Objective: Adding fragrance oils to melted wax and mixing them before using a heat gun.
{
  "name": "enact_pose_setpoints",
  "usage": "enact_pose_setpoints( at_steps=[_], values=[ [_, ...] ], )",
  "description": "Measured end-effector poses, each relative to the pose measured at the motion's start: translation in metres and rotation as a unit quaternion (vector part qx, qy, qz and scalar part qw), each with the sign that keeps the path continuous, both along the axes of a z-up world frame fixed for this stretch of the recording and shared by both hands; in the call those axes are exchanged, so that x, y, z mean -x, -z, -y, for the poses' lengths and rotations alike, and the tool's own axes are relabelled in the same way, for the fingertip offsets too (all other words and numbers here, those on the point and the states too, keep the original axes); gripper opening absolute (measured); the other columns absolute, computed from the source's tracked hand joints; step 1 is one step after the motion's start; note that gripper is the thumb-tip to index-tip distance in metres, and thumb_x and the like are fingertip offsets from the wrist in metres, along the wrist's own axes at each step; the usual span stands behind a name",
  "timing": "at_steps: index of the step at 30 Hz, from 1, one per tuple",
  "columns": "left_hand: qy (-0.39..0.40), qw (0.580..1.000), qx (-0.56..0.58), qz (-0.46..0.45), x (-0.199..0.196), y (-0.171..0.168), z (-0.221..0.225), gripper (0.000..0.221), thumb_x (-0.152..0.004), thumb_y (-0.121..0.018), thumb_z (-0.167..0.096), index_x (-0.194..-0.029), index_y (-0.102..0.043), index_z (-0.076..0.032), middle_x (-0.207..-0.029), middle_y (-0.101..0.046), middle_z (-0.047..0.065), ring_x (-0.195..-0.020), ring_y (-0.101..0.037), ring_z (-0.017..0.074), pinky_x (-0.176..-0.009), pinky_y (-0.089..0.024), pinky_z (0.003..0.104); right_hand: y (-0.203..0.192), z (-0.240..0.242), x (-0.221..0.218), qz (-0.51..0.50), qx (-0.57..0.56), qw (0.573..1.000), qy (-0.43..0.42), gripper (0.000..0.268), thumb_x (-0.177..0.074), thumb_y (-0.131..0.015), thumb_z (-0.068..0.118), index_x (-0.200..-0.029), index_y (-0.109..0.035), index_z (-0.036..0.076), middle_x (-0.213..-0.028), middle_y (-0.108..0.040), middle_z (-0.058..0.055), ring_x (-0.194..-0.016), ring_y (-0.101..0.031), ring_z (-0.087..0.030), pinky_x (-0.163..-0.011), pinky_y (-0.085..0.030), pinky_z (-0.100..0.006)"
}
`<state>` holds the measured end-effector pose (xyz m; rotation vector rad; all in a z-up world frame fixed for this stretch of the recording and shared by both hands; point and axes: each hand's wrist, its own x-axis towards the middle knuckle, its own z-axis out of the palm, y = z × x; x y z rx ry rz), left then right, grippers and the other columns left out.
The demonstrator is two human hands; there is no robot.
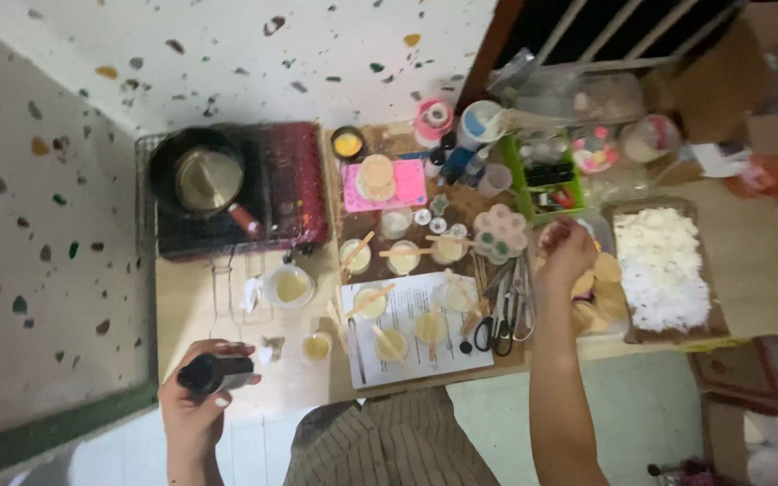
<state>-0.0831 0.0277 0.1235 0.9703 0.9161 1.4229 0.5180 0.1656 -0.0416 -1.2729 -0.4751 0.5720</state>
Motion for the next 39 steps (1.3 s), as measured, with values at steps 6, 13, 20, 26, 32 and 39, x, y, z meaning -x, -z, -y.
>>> enact_pose_setpoints(
  at_steps=[6, 13, 20, 26, 32, 39],
  values=[
    [0.110, 0.993, -0.031, 0.007, -0.020, -0.012, -0.054, 0.055, -0.080, -0.083, -0.014, -0.124, -0.062, 0.011, -0.125, -0.062, 0.020, -0.117, -0.069, 0.0389, -0.093, -0.063, 0.051, -0.042, 0.069, -0.015, -0.316, -0.058, 0.943, -0.083, 0.038, -0.113, -0.051, 0.038, -0.103, -0.064, 0.004, -0.076, -0.056, -0.001, -0.063, -0.050, -0.011, -0.054, -0.044, -0.023],
    [0.132, 0.989, -0.049, -0.051, 0.001, 0.007, -0.080, 0.053, -0.078, -0.068, 0.005, -0.130, -0.061, 0.007, -0.126, -0.069, 0.017, -0.119, -0.068, 0.0261, -0.105, -0.054, 0.037, -0.168, 0.098, 0.089, -0.307, -0.050, 0.941, -0.133, 0.025, -0.115, -0.052, 0.026, -0.104, -0.062, 0.006, -0.083, -0.059, -0.003, -0.069, -0.053, -0.011, -0.058, -0.044, -0.023],
    [0.119, 0.990, 0.001, -0.073, 0.049, 0.055, -0.097, 0.054, -0.077, -0.063, 0.013, -0.129, -0.062, 0.003, -0.124, -0.068, 0.009, -0.119, -0.063, 0.0171, -0.099, -0.054, 0.032, -0.141, 0.101, 0.223, -0.076, 0.014, 0.984, -0.158, 0.024, -0.123, -0.055, 0.019, -0.116, -0.064, -0.003, -0.087, -0.065, -0.005, -0.080, -0.062, -0.014, -0.063, -0.047, -0.026],
    [0.098, 0.973, 0.001, -0.211, 0.062, 0.100, -0.116, 0.051, -0.075, -0.075, 0.004, -0.125, -0.068, -0.004, -0.114, -0.067, 0.003, -0.106, -0.065, 0.0138, -0.082, -0.055, 0.027, -0.083, 0.084, 0.323, -0.064, 0.028, 0.971, -0.228, 0.028, -0.109, -0.050, 0.022, -0.112, -0.063, -0.003, -0.087, -0.072, -0.017, -0.070, -0.072, -0.027, -0.062, -0.061, -0.038],
    [0.104, 0.939, -0.081, -0.318, 0.068, 0.122, -0.138, 0.050, -0.072, -0.079, -0.001, -0.122, -0.071, -0.004, -0.114, -0.071, 0.010, -0.101, -0.070, 0.0215, -0.086, -0.056, 0.030, -0.038, 0.068, 0.367, -0.074, 0.051, 0.965, -0.247, 0.029, -0.111, -0.049, 0.021, -0.114, -0.060, -0.005, -0.091, -0.072, -0.019, -0.075, -0.073, -0.027, -0.067, -0.062, -0.036],
    [0.151, 0.897, -0.054, -0.412, 0.071, 0.113, -0.155, 0.056, -0.069, -0.079, -0.003, -0.125, -0.069, -0.006, -0.110, -0.068, 0.013, -0.096, -0.071, 0.0287, -0.086, -0.057, 0.036, -0.018, 0.061, 0.377, -0.086, 0.073, 0.968, -0.222, 0.029, -0.111, -0.046, 0.019, -0.113, -0.061, -0.005, -0.090, -0.070, -0.018, -0.074, -0.074, -0.026, -0.065, -0.061, -0.034]
  ],
)
